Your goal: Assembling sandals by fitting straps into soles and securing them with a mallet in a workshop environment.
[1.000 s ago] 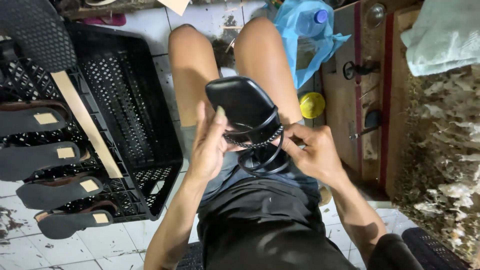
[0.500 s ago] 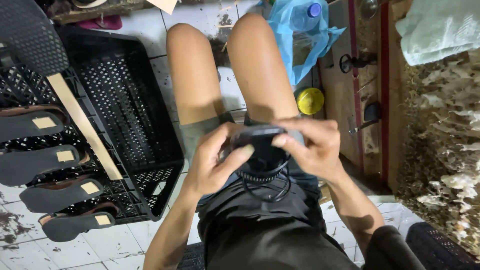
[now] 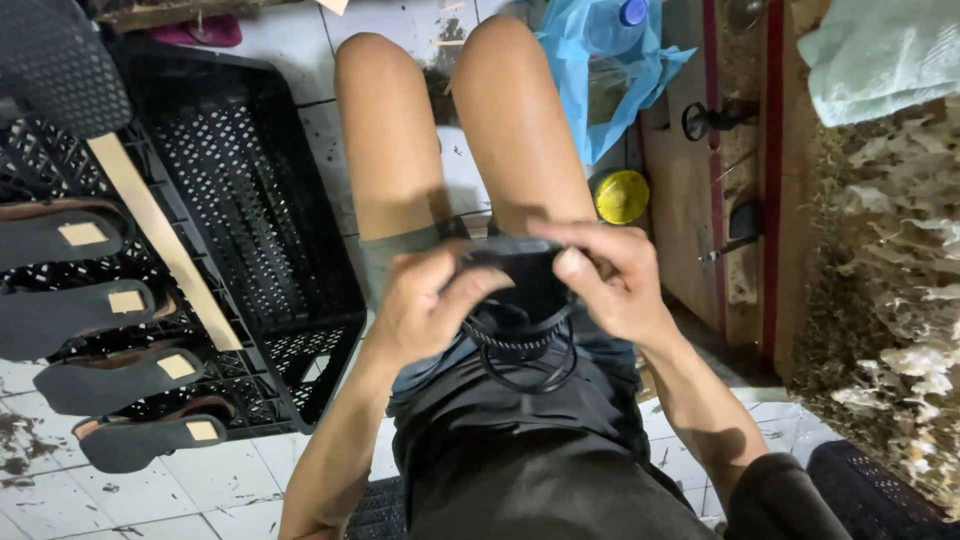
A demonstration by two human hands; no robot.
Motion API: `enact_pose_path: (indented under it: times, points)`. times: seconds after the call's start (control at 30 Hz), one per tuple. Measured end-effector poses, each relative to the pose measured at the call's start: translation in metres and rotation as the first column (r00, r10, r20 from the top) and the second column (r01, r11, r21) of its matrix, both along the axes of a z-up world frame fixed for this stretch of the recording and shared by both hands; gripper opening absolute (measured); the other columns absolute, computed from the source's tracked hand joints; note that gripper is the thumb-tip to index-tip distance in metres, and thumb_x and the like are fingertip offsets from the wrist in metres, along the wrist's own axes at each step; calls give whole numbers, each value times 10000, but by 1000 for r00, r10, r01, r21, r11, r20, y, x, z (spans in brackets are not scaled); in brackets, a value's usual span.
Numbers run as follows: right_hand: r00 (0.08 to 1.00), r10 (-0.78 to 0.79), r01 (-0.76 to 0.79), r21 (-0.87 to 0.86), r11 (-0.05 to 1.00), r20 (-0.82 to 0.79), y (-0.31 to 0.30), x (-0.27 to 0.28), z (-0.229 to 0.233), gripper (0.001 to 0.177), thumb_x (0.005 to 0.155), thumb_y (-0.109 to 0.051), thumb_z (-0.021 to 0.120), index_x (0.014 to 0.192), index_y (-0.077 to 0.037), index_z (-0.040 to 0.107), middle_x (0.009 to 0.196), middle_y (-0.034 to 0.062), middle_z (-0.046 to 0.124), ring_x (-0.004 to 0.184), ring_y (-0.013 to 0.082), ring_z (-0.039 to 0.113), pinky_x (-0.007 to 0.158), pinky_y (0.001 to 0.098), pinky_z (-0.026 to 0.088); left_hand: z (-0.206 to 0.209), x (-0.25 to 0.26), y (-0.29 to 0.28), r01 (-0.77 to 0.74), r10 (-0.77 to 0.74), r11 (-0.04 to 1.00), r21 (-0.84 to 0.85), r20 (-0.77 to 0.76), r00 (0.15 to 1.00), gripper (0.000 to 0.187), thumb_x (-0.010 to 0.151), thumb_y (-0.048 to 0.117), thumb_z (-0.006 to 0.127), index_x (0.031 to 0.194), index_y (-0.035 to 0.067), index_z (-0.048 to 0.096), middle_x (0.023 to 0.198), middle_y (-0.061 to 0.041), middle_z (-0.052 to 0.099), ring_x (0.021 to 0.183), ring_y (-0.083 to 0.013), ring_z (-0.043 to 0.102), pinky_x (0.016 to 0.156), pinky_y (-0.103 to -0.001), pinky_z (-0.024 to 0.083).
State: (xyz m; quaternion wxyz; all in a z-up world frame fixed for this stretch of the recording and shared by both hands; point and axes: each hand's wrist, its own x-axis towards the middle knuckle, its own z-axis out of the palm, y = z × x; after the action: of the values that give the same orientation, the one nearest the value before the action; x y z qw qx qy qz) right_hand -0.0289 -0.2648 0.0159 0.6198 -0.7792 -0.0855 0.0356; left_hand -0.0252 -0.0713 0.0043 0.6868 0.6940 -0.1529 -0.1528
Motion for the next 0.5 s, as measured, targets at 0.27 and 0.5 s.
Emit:
enact_pose_path:
  times: [0.27, 0.5]
  points:
    - [897, 220, -189, 117, 975, -384, -3, 11, 18, 146, 726, -124, 676, 715, -35, 561, 618, 41, 537, 613, 128, 442, 566, 273, 384, -12, 19, -11, -678, 436, 710, -193, -635, 638, 177, 708, -1, 680, 873, -2, 616, 780, -96, 635, 738, -172, 629, 695, -313, 543]
    - [823, -61, -229, -428, 874, -565, -36, 13, -28, 197, 777, -216, 600, 750, -21, 615, 603, 218, 585, 648, 417, 581, 585, 463, 404, -65, 20, -11, -350, 198, 921, -170, -570, 798, 268, 556, 36, 800, 755, 53, 620, 678, -25, 618, 661, -70, 562, 574, -210, 492]
